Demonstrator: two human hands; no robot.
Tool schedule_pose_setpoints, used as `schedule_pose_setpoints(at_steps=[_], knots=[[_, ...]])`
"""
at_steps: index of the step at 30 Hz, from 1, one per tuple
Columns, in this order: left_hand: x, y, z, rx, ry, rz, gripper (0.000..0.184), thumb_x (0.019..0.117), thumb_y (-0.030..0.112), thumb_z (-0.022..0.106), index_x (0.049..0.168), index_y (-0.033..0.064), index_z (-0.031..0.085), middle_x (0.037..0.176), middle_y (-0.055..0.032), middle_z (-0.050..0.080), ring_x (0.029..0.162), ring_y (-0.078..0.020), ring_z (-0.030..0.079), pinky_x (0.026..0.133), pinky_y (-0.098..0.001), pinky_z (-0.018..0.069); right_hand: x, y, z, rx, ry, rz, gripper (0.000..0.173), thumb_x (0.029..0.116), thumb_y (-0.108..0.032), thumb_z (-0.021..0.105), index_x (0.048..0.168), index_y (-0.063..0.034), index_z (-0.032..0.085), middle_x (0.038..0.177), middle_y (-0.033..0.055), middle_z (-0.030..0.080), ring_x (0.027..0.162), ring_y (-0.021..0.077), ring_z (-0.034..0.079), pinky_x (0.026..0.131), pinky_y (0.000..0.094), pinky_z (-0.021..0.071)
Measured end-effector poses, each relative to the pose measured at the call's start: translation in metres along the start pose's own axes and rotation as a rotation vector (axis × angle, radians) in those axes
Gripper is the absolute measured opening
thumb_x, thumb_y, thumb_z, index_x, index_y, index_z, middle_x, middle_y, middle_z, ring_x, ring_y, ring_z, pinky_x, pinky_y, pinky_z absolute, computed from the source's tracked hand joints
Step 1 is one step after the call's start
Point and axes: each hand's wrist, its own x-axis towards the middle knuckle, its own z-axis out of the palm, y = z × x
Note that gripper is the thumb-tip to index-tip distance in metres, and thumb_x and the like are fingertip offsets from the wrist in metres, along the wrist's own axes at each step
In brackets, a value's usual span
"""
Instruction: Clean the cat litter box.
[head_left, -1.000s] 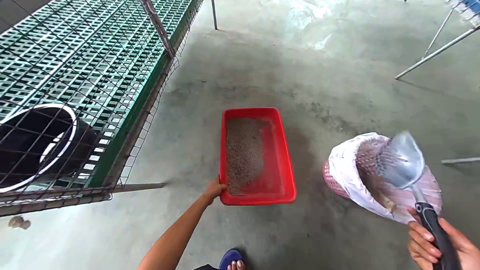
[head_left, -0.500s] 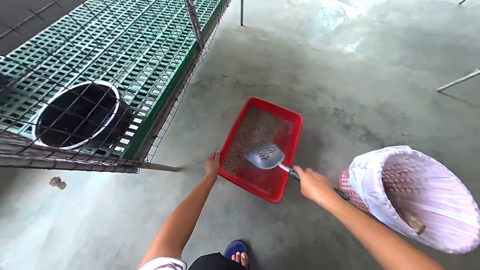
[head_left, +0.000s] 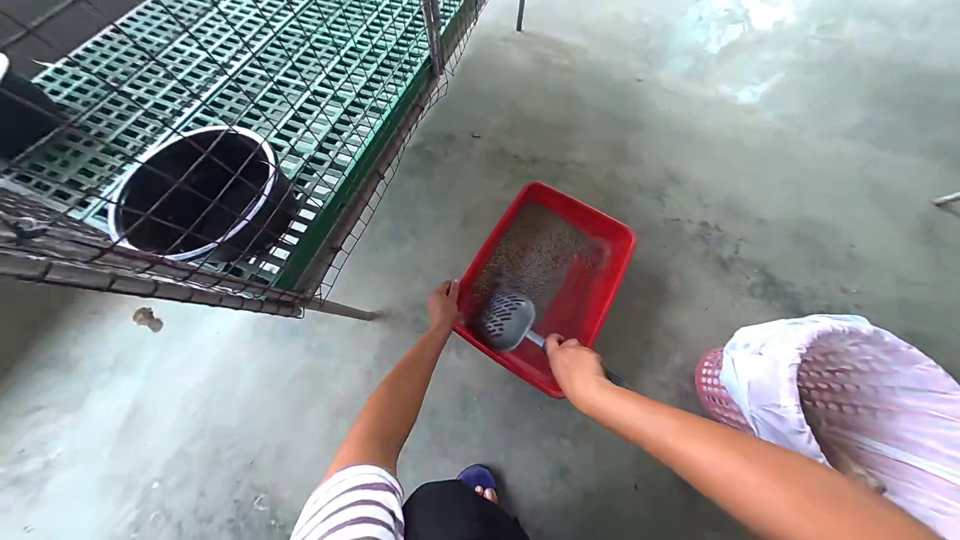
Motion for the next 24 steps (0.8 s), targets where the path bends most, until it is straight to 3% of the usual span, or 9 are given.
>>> schedule_pose_setpoints(at_steps=[5,11,17,24], knots=[[0.000,0.004,-0.004,0.047,-0.027,0.004,0.042,0.1113,0.027,0.041,0.120,-0.0056,0.066,0.111,-0.0248,0.069,0.106,-0.0347,0.066,0.099,-0.0524,0.0482,-0.012,0.056,-0.002,-0.109,-0.035,-0.008,0.043,0.1074,0.000,0.035,0.150,0.0012,0.040,0.134,0.0335,0.056,0.122,0.0506,0.059,0.094,0.0599,0.0513],[0.000,-0.002,0.000,0.034,-0.014,0.021,0.040,0.1111,0.026,0.042,0.119,-0.0051,0.067,0.108,-0.0238,0.069,0.103,-0.0334,0.066,0.096,-0.0514,0.0485,0.016,-0.004,-0.006,0.003,-0.008,-0.039,0.050,0.1053,0.004,0.037,0.155,0.0005,0.032,0.139,0.0334,0.052,0.125,0.0496,0.058,0.095,0.0592,0.0511],[0.001,0.000,-0.001,0.011,-0.011,0.006,0.039,0.1108,0.025,0.043,0.115,-0.0056,0.067,0.104,-0.0231,0.069,0.099,-0.0318,0.066,0.094,-0.0500,0.0494,-0.001,0.035,0.001,-0.094,-0.039,-0.013,0.049,0.1052,0.005,0.037,0.154,-0.0004,0.035,0.135,0.0318,0.056,0.123,0.0485,0.059,0.094,0.0588,0.0515],[0.007,-0.002,-0.003,0.033,0.002,0.017,0.040,0.1106,0.026,0.044,0.114,-0.0053,0.068,0.104,-0.0234,0.069,0.099,-0.0327,0.066,0.094,-0.0512,0.0491,0.022,-0.005,-0.006,0.016,0.008,-0.056,0.048,0.1051,0.004,0.037,0.153,-0.0007,0.036,0.137,0.0325,0.054,0.123,0.0487,0.059,0.094,0.0593,0.0516]])
